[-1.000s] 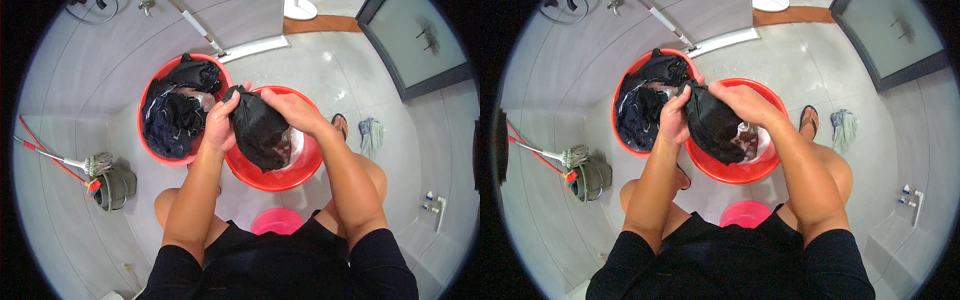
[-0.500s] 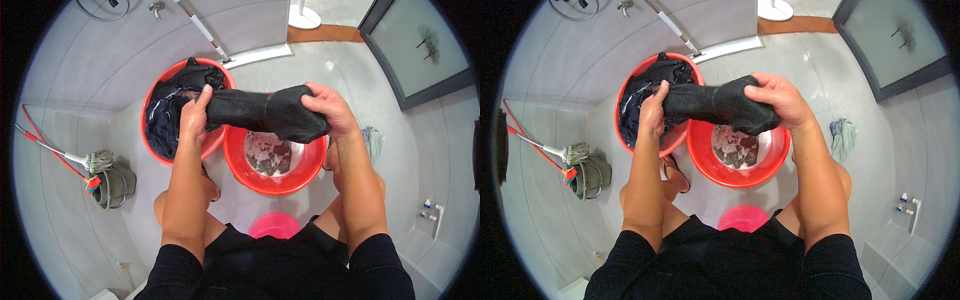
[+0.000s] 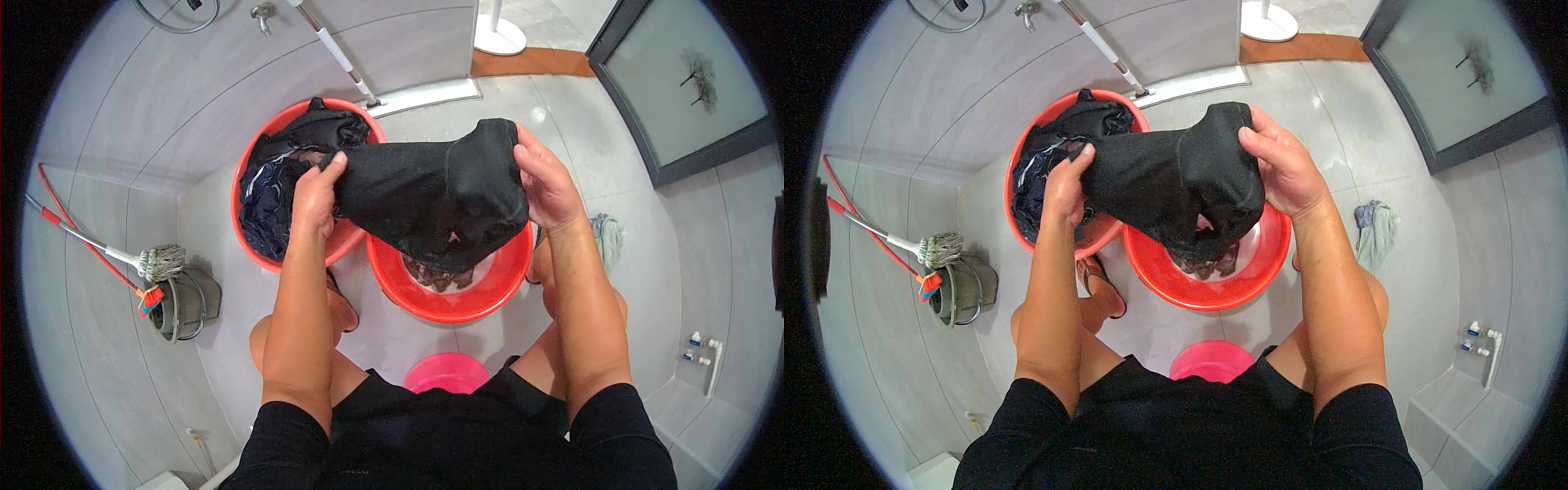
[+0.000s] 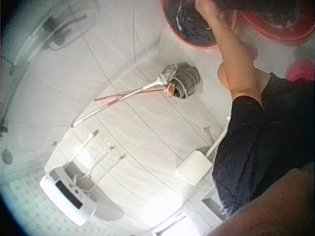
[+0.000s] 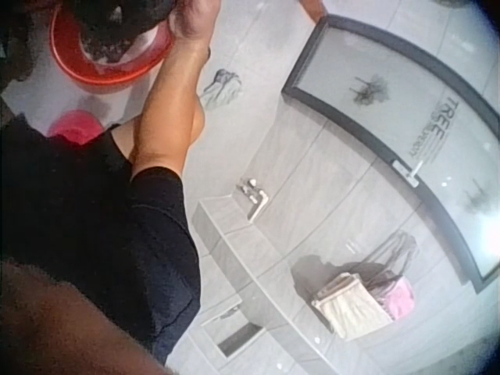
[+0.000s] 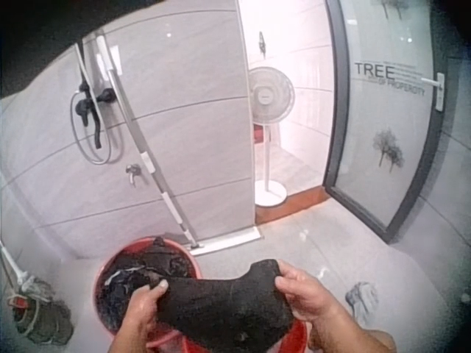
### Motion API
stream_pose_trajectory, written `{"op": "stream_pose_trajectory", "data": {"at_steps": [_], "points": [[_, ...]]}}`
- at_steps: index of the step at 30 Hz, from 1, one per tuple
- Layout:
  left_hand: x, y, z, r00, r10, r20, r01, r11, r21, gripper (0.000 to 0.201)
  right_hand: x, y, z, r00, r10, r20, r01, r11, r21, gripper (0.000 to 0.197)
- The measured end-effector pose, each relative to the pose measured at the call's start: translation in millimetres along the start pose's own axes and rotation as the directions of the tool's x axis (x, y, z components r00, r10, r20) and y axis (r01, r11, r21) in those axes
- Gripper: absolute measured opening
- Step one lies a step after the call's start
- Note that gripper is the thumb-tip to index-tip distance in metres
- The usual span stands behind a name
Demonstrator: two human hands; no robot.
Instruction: The person washes dark clothing items by hand inside a red basin filled with soapy water, rubbing, squeezing, and wringing out individual pieces of fabric.
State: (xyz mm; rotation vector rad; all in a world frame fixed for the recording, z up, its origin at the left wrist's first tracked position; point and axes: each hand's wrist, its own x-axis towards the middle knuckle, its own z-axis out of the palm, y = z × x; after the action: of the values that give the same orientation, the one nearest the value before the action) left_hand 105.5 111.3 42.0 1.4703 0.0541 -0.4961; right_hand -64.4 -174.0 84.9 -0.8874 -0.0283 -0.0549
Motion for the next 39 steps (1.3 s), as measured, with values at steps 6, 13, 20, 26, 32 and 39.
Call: {"op": "stream_pose_trajectory", "data": {"at_steps": [6,13,20,26,32,39], "points": [[-31.0,-3.0,27.3,0.993,-0.056,0.104,-0.101,0.051,0.994,0.063,3.7,6.8,11.9,0.999,-0.045,0.023,0.044,0.998,0.048,0.053],[-46.4,-25.2,53.7,0.858,-0.261,0.443,0.171,0.958,0.232,0.082,12.9,25.3,27.1,0.988,0.035,0.151,-0.082,0.945,0.316,0.058],[-33.6,-44.1,68.1,0.924,0.048,0.38,-0.087,0.993,0.086,0.064,20.4,28.6,37.7,0.991,0.0,0.131,-0.043,0.942,0.332,0.054],[-27.6,-26.7,70.1,0.98,0.171,0.105,-0.149,0.97,-0.19,0.026,31.7,28.5,27.7,0.987,0.067,-0.144,-0.1,0.966,-0.237,0.037],[-31.9,-7.5,75.6,0.918,0.351,0.187,-0.3,0.919,-0.254,0.04,35.3,36.7,9.4,0.956,-0.107,-0.274,-0.08,0.801,-0.593,0.038],[-32.2,-3.2,71.8,0.899,0.347,0.268,-0.299,0.932,-0.205,0.035,34.4,23.4,-1.0,0.955,-0.175,-0.238,0.032,0.862,-0.506,0.019]]}}
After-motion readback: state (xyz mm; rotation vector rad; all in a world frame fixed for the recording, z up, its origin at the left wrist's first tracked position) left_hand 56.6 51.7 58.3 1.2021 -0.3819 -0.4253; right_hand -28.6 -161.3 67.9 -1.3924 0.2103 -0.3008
